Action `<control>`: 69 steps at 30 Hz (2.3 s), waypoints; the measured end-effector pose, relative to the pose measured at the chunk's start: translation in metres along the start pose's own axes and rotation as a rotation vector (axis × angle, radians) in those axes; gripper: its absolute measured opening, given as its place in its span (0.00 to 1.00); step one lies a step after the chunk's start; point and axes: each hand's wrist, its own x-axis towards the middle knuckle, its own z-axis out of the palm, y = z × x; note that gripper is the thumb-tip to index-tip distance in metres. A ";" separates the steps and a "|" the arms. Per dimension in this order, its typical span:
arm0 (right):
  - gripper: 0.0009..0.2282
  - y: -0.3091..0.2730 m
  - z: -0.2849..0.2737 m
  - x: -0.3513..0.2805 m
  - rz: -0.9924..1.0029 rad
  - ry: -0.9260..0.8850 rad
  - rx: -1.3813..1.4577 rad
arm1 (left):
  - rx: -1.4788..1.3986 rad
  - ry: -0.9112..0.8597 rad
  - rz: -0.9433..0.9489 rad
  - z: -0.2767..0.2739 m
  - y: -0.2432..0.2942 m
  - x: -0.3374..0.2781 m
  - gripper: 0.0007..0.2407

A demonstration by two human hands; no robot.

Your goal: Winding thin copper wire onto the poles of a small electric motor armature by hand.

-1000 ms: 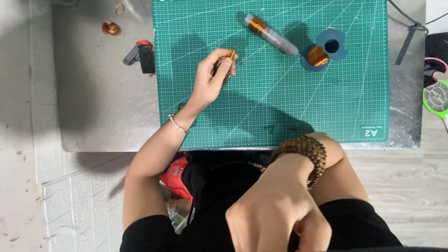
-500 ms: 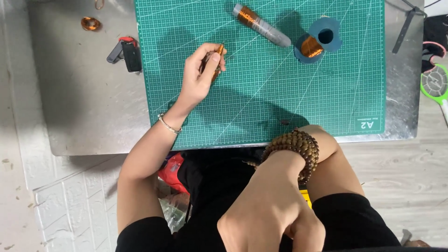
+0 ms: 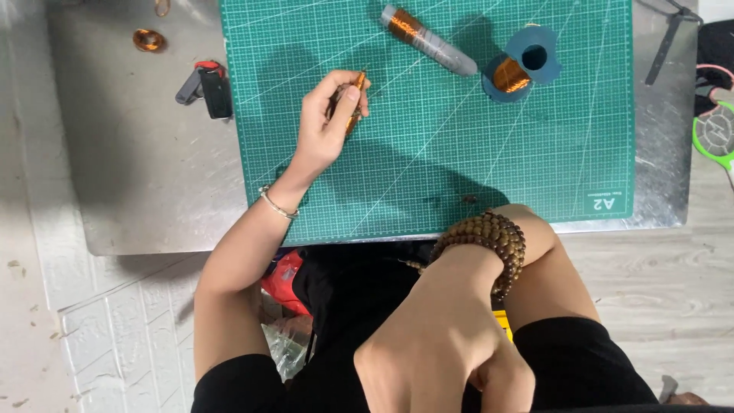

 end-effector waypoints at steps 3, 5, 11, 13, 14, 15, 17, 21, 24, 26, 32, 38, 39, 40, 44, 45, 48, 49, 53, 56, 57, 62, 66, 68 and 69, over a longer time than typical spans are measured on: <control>0.15 0.002 -0.004 0.005 -0.038 -0.005 -0.029 | -0.042 0.000 0.045 0.000 0.000 0.000 0.09; 0.15 -0.025 0.013 0.129 -0.058 -0.008 -0.049 | -0.048 -0.001 0.030 -0.001 0.002 -0.001 0.09; 0.18 -0.071 0.063 0.223 -0.096 -0.005 -0.138 | -0.054 -0.008 0.019 0.000 0.001 0.000 0.09; 0.19 -0.074 0.068 0.226 -0.106 0.003 -0.165 | -0.054 -0.008 0.016 -0.001 -0.001 -0.001 0.08; 0.19 -0.075 0.070 0.226 -0.110 0.008 -0.179 | -0.049 -0.009 0.019 -0.001 -0.002 0.000 0.08; 0.20 -0.077 0.072 0.226 -0.115 0.013 -0.194 | -0.044 -0.011 0.023 -0.001 -0.003 0.000 0.08; 0.21 -0.078 0.074 0.226 -0.126 0.023 -0.224 | -0.042 -0.007 0.018 -0.001 -0.005 -0.001 0.08; 0.22 -0.080 0.078 0.225 -0.147 0.036 -0.284 | -0.037 -0.004 0.025 -0.001 -0.004 -0.001 0.08; 0.24 -0.081 0.081 0.226 -0.165 0.044 -0.329 | -0.050 -0.005 0.028 0.000 -0.004 0.000 0.09; 0.25 -0.083 0.079 0.226 -0.181 0.038 -0.360 | -0.053 -0.004 0.022 -0.001 0.000 0.000 0.09; 0.20 -0.087 0.073 0.243 -0.142 0.148 -0.260 | -0.071 0.018 0.002 -0.001 -0.001 -0.001 0.07; 0.05 -0.073 0.037 0.238 0.196 0.318 -0.585 | -0.055 0.067 -0.014 -0.001 -0.003 -0.001 0.09; 0.07 -0.070 0.032 0.236 0.283 0.353 -0.673 | -0.060 0.087 -0.022 0.000 -0.003 -0.003 0.09; 0.07 -0.065 0.024 0.237 0.280 0.353 -0.676 | -0.059 0.085 -0.019 -0.001 -0.006 -0.002 0.09; 0.08 -0.036 -0.002 0.220 0.504 0.341 -0.943 | -0.148 0.131 -0.026 0.001 -0.003 -0.001 0.07; 0.10 -0.027 -0.008 0.211 0.543 0.345 -0.977 | -0.135 0.142 -0.011 0.001 0.001 -0.001 0.07; 0.10 -0.013 -0.015 0.185 0.705 0.360 -1.043 | -0.064 0.180 0.009 0.002 0.002 -0.001 0.05; 0.10 -0.010 -0.015 0.177 0.705 0.360 -1.040 | -0.062 0.182 0.008 0.001 0.002 -0.001 0.05; 0.15 0.001 -0.012 0.153 0.862 0.392 -0.905 | -0.003 0.198 0.081 0.001 -0.001 -0.001 0.07; 0.12 0.003 -0.006 0.149 0.868 0.433 -0.843 | 0.008 0.204 0.100 0.002 -0.001 -0.004 0.07; 0.10 0.004 -0.006 0.150 0.852 0.450 -0.846 | 0.018 0.211 0.101 0.002 0.000 -0.003 0.06; 0.08 0.006 -0.004 0.139 0.873 0.520 -0.933 | 0.006 0.229 0.064 0.003 -0.003 -0.002 0.07; 0.05 0.010 -0.003 0.122 0.774 0.567 -0.946 | 0.049 0.195 0.060 0.006 0.002 -0.004 0.07; 0.03 0.011 -0.003 0.118 0.752 0.567 -0.988 | 0.045 0.192 0.057 0.007 0.001 -0.005 0.07; 0.03 0.012 -0.002 0.116 0.730 0.574 -1.022 | 0.047 0.185 0.047 0.008 0.001 -0.007 0.06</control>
